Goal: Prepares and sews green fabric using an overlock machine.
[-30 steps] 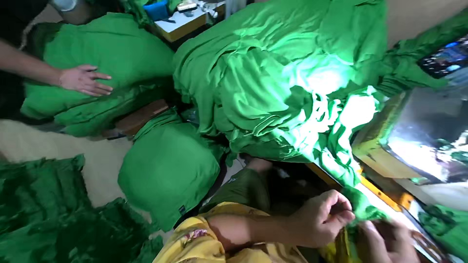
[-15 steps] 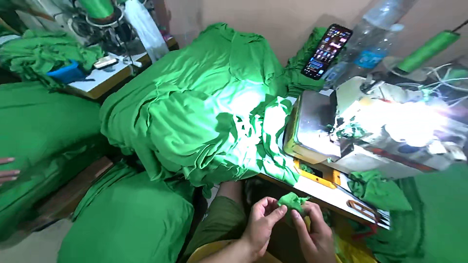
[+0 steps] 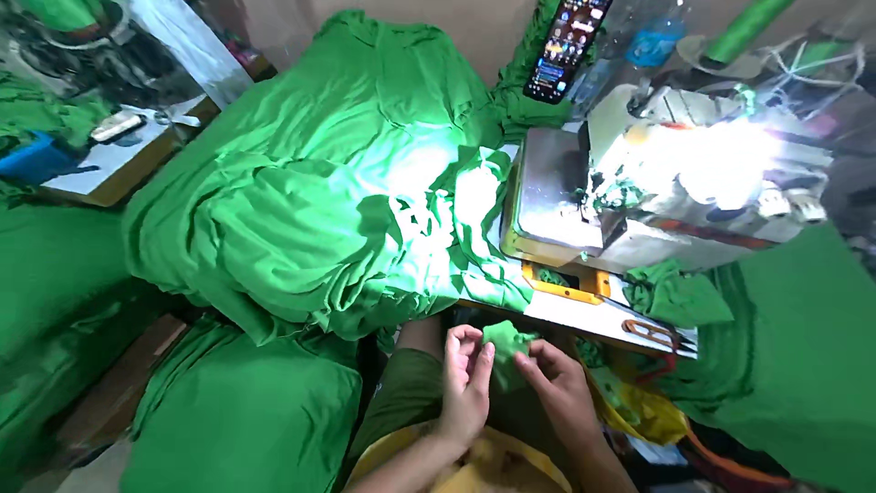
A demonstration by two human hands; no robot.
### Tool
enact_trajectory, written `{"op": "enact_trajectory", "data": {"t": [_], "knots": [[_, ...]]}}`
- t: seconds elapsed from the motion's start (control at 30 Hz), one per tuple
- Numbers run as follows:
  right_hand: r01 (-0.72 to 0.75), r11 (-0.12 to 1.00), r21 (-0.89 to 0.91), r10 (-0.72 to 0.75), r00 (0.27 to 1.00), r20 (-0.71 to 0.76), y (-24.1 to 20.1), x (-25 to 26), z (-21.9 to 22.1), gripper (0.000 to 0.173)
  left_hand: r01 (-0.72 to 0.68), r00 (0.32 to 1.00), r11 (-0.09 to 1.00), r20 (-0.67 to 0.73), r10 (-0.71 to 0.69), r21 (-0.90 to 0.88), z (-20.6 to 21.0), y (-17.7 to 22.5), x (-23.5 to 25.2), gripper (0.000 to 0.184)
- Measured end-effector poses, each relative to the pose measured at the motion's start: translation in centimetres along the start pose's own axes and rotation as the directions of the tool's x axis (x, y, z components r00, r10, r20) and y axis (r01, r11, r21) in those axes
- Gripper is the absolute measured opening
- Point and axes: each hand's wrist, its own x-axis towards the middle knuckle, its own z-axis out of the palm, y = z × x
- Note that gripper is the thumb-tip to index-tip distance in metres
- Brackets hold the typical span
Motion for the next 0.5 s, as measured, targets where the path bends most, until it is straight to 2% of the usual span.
{"op": "enact_trajectory", "data": {"t": [0.1,0.2,0.27,0.33,0.4,0.47,0.5], "knots": [[0.127,0.992,-0.004,-0.126,0.989,0.076,-0.3,0.7,-0.9,0.009,-0.073,0.997,0.996,0.013,0.072,0.050,-0.9,-0.5,-1.2,0.033],[0.269,0.959,-0.092,-0.231,0.926,0.299,-1.2,2.3,-2.5,0.020,-0.276,0.958,0.943,-0.027,0.286,0.188,-2.5,-2.1,-0.7,0.021],[0.277,0.958,-0.069,-0.220,0.872,0.437,-2.2,3.1,-3.3,0.022,-0.326,0.943,0.931,0.130,0.307,0.166,-3.2,-1.7,0.8,0.022],[0.260,0.965,-0.021,-0.206,0.808,0.552,-3.3,3.8,-3.7,0.022,-0.218,0.902,0.976,0.386,0.196,0.015,-3.1,-0.4,2.8,0.042],[0.252,0.967,0.023,-0.212,0.758,0.617,-4.3,4.3,-4.0,0.023,0.002,0.808,0.997,0.588,0.045,-0.079,-2.7,0.3,4.5,0.058],[0.257,0.965,0.059,-0.232,0.723,0.650,-5.0,4.6,-4.3,0.024,0.141,0.699,0.988,0.713,-0.054,-0.063,-2.7,0.8,5.4,0.060],[0.256,0.963,0.080,-0.244,0.712,0.659,-5.1,4.6,-4.5,0.025,0.153,0.648,0.986,0.760,-0.055,-0.059,-2.9,0.7,5.6,0.059]]}}
